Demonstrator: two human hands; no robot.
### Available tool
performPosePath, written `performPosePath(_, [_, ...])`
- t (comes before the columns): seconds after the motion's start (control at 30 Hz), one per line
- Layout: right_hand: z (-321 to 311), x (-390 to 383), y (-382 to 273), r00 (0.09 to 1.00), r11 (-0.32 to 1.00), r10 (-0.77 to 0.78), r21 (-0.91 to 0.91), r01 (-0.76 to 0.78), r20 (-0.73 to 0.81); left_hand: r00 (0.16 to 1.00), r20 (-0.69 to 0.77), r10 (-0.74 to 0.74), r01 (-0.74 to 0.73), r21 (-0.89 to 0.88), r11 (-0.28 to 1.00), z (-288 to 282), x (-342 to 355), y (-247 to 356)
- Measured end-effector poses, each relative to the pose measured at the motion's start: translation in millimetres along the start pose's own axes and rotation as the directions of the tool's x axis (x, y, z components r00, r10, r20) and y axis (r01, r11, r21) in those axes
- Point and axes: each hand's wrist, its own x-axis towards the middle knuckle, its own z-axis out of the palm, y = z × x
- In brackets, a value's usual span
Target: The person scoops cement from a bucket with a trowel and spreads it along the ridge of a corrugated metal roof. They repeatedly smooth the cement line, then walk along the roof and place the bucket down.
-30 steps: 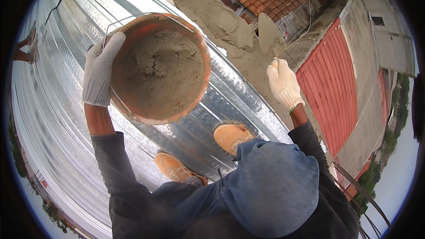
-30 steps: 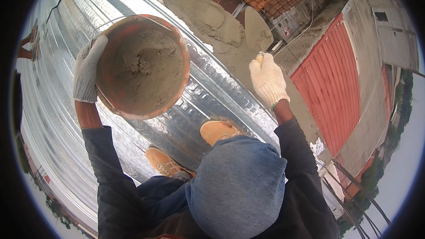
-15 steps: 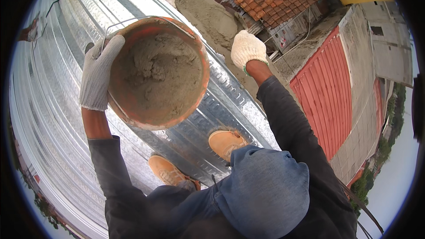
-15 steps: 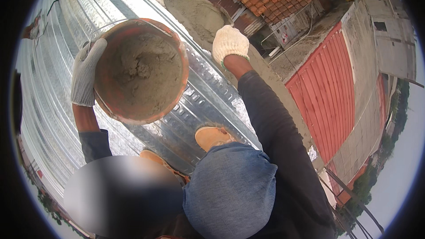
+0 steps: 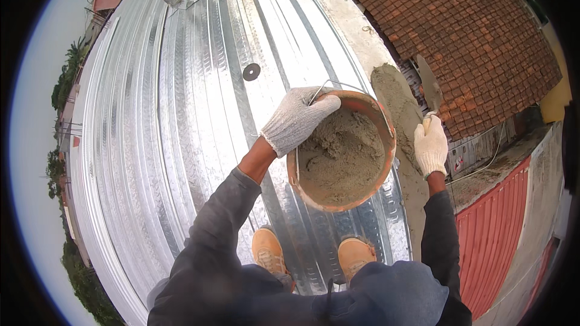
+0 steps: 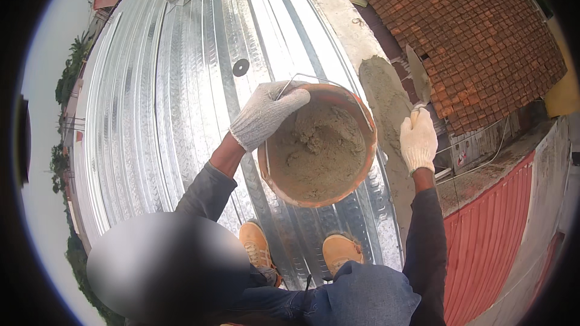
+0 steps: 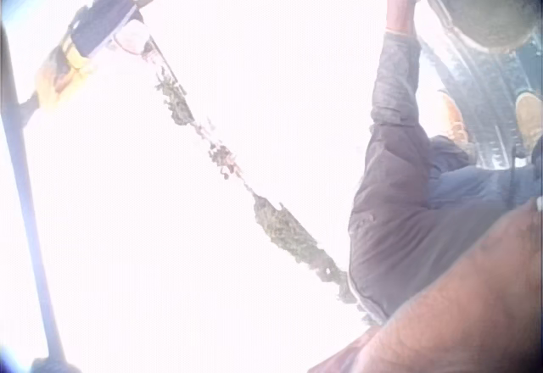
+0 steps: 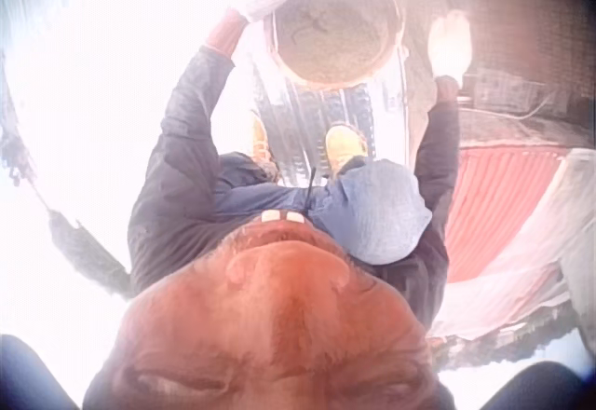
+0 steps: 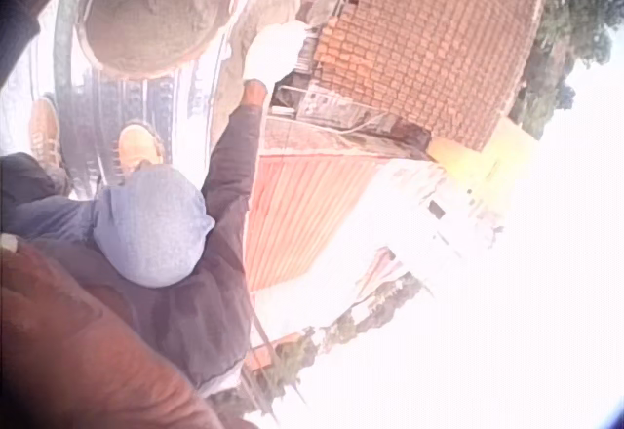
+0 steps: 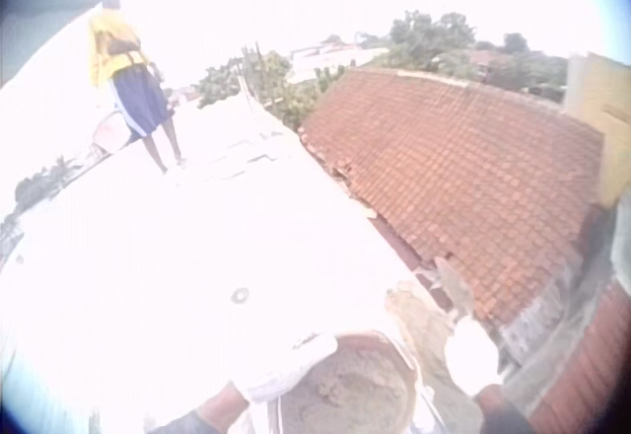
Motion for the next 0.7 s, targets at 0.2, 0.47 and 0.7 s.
performPosePath(0.2, [8.7,-74.1,-15.7,0.990,0.838,0.138,0.527,-0.139,0.042,0.998,0.058,0.024,-0.034,0.177,0.984,-10.1,-7.0,18.3])
performPosePath(0.47, [5.7,-129.9,3.5,0.975,0.693,0.220,0.697,-0.186,0.041,0.956,0.257,0.138,-0.215,0.300,0.930,23.2,13.4,33.3])
performPosePath(0.7, [19.8,-161.3,8.7,0.891,0.374,0.424,0.864,-0.337,0.163,0.925,0.329,0.189,-0.296,0.314,0.902,40.7,13.1,49.6])
